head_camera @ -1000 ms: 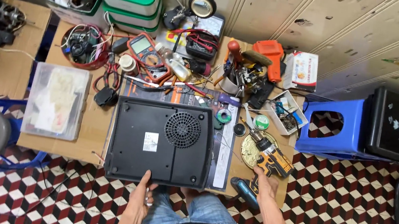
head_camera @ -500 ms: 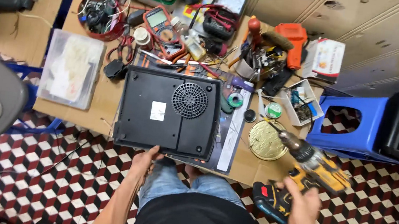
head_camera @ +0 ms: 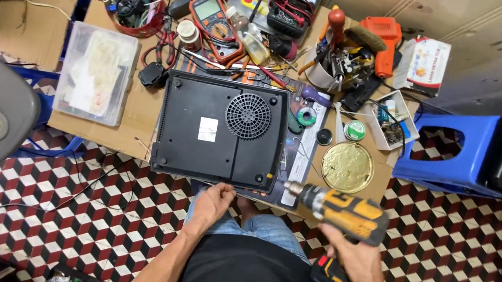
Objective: The person uses a power drill to remove screws from the back panel of a black electronic device. They then open the casing to reveal the internal components, including a copper coil and circuit board, and proceed to unscrew and remove the copper coil assembly.
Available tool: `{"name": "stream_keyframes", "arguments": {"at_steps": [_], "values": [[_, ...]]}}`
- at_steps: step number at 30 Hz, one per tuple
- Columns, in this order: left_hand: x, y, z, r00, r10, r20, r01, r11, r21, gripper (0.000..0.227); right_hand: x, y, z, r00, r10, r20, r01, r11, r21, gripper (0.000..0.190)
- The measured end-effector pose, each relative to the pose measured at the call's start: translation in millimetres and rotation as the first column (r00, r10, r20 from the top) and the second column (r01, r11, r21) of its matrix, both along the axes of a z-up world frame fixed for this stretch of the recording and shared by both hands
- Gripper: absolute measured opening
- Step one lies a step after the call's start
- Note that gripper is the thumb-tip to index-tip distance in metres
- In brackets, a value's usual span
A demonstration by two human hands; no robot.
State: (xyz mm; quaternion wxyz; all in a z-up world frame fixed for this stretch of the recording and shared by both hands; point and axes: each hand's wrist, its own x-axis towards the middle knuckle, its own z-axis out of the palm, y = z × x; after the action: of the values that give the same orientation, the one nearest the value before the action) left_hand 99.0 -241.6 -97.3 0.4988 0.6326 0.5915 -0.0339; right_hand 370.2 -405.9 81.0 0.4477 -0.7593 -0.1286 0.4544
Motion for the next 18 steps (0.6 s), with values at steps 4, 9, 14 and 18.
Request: {"name": "stream_keyframes", "arguments": {"at_steps": [4, 9, 14, 18], "values": [[-5, 1, 9, 0.995, -0.093, 0.031, 0.090, 0.992, 0.085, 0.035, -37, -9, -7, 0.995, 0.036, 0.095, -0.027, 0.995, -0.099, 0.033], [-7, 8, 47, 0.970, -0.241, 0.029, 0.215, 0.910, 0.355, 0.034, -67, -3, 1, 0.973, 0.098, 0.207, -0.037, 0.960, -0.277, 0.035], [-23, 9, 52, 0.959, -0.282, 0.010, 0.252, 0.873, 0.417, 0.041, -84, 14, 5, 0.947, 0.155, 0.281, -0.065, 0.950, -0.305, 0.038], [-33, 15, 57, 0.962, -0.270, -0.048, 0.266, 0.875, 0.405, 0.053, -88, 18, -8, 0.917, 0.256, 0.305, -0.072, 0.859, -0.506, 0.045]]}}
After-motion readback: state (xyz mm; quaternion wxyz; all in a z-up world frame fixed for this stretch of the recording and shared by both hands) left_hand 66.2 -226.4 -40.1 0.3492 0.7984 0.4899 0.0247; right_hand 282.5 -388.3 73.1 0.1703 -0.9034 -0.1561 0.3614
